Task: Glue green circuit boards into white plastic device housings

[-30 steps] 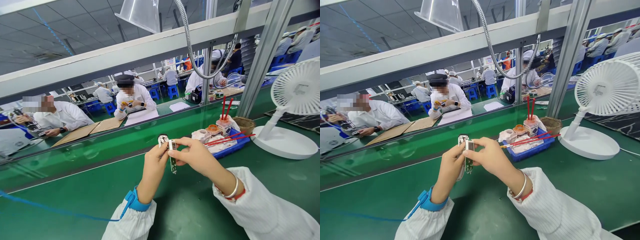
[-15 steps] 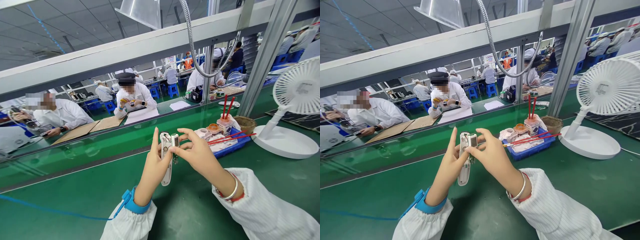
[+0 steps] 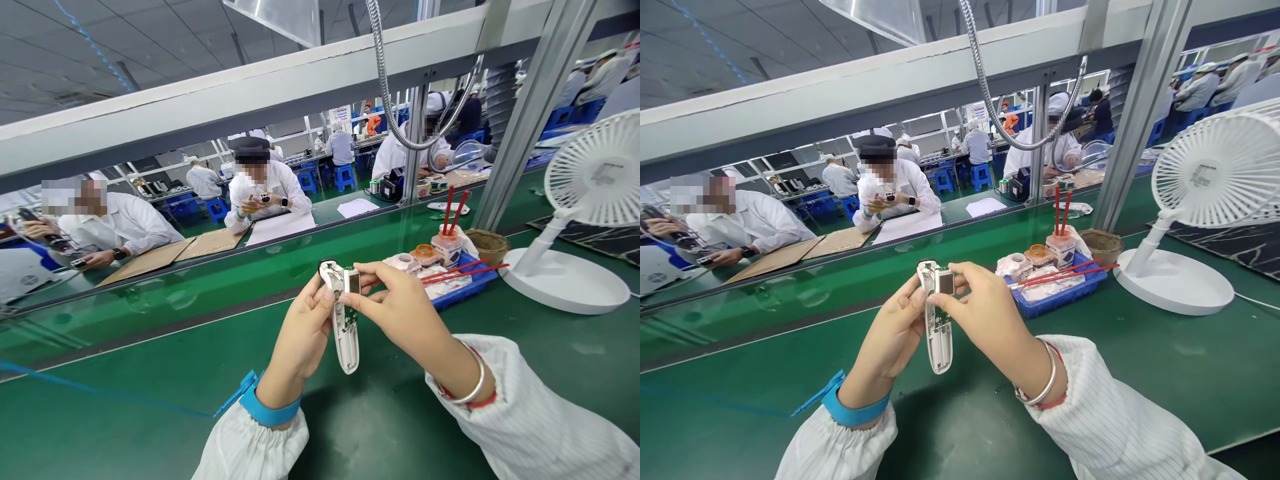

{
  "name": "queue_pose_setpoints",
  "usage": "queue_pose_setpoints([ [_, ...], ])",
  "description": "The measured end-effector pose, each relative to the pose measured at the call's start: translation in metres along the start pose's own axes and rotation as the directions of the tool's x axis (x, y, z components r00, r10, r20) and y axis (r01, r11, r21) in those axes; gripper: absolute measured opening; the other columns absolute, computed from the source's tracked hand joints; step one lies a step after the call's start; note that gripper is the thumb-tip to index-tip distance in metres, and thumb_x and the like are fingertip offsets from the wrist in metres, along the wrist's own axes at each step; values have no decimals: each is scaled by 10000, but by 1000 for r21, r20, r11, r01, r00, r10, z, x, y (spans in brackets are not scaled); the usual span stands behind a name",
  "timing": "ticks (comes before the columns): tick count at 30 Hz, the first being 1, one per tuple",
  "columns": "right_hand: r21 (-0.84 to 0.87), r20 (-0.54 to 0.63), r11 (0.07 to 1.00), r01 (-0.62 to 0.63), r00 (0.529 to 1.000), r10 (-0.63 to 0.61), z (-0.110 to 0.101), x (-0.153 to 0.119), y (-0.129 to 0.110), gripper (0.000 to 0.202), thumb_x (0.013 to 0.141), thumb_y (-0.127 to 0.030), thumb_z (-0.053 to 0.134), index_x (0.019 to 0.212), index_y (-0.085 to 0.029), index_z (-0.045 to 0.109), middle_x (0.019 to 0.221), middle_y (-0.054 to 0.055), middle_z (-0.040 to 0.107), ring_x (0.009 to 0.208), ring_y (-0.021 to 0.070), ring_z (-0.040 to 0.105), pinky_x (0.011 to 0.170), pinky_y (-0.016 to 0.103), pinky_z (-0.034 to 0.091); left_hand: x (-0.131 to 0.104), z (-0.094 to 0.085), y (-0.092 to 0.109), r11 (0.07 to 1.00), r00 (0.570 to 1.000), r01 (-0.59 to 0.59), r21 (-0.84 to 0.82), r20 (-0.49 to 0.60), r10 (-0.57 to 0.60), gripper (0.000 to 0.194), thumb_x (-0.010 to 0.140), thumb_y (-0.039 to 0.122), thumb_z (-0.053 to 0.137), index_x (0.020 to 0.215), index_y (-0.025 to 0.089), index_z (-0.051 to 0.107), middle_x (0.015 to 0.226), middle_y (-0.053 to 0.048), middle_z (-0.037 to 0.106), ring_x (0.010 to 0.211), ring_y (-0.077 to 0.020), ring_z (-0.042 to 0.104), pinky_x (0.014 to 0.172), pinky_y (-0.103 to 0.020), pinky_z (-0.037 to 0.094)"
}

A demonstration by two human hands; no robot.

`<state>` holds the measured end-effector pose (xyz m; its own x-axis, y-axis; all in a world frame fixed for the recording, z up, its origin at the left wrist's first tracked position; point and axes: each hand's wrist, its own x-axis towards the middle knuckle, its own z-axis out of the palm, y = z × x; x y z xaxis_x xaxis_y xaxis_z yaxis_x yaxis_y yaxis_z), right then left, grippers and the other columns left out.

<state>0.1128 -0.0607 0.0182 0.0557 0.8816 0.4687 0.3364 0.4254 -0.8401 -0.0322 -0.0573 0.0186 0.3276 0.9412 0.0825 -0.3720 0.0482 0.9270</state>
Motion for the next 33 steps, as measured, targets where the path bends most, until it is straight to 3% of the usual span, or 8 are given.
queue_pose_setpoints([
  [6,-33,-17,999,7,1000,-8,4,-1,2,424,702,-280,735,1073,-127,597,912,92,655,774,202,654,602,298,585,2,-1,-4,1000,1000,-19,-6,19,19,460,855,299,557,1288,207,431,1118,-104,629,1011,-223,584,779,-293,458],
  [11,-137,-85,981,137,985,-149,11,-4,10,362,736,-256,714,1058,-135,602,844,67,636,734,193,632,617,311,563,5,-1,-10,997,1000,-24,-73,15,25,461,833,247,591,1264,212,428,1092,-80,638,993,-201,595,830,-307,455],
  [16,-385,-89,862,331,916,-391,21,-11,16,316,831,-269,615,1094,-95,594,756,62,574,680,199,564,604,341,516,3,4,-12,990,999,-37,-137,-20,35,323,854,284,543,1164,206,501,983,-39,649,837,-141,616,734,-249,473],
  [19,-476,-42,778,411,873,-486,25,-16,18,298,888,-203,513,1145,-63,568,741,72,560,680,205,541,607,349,493,1,5,-12,996,996,-73,-48,-60,70,309,846,343,554,1116,203,498,943,-37,651,778,-132,616,654,-227,464],
  [22,-500,-14,732,462,842,-540,28,-19,19,314,907,-150,444,1197,-81,541,776,83,575,721,208,536,638,350,493,1,5,-12,996,992,-86,35,-88,89,358,757,291,677,1041,202,478,830,-4,648,715,-128,614,647,-232,456],
  [28,-354,-73,803,480,842,-535,36,-19,20,388,869,-135,518,1256,-165,507,936,85,547,872,211,525,762,362,499,3,5,-11,992,980,-125,34,-151,129,263,782,302,650,956,180,495,753,21,616,663,-99,595,603,-202,449],
  [33,-184,-153,918,351,912,-380,50,-29,25,496,879,-187,507,1347,-270,362,1079,92,417,989,219,496,787,399,507,0,7,-10,988,969,-153,10,-196,152,241,808,322,619,971,179,513,855,-18,645,793,-143,629,674,-247,491],
])
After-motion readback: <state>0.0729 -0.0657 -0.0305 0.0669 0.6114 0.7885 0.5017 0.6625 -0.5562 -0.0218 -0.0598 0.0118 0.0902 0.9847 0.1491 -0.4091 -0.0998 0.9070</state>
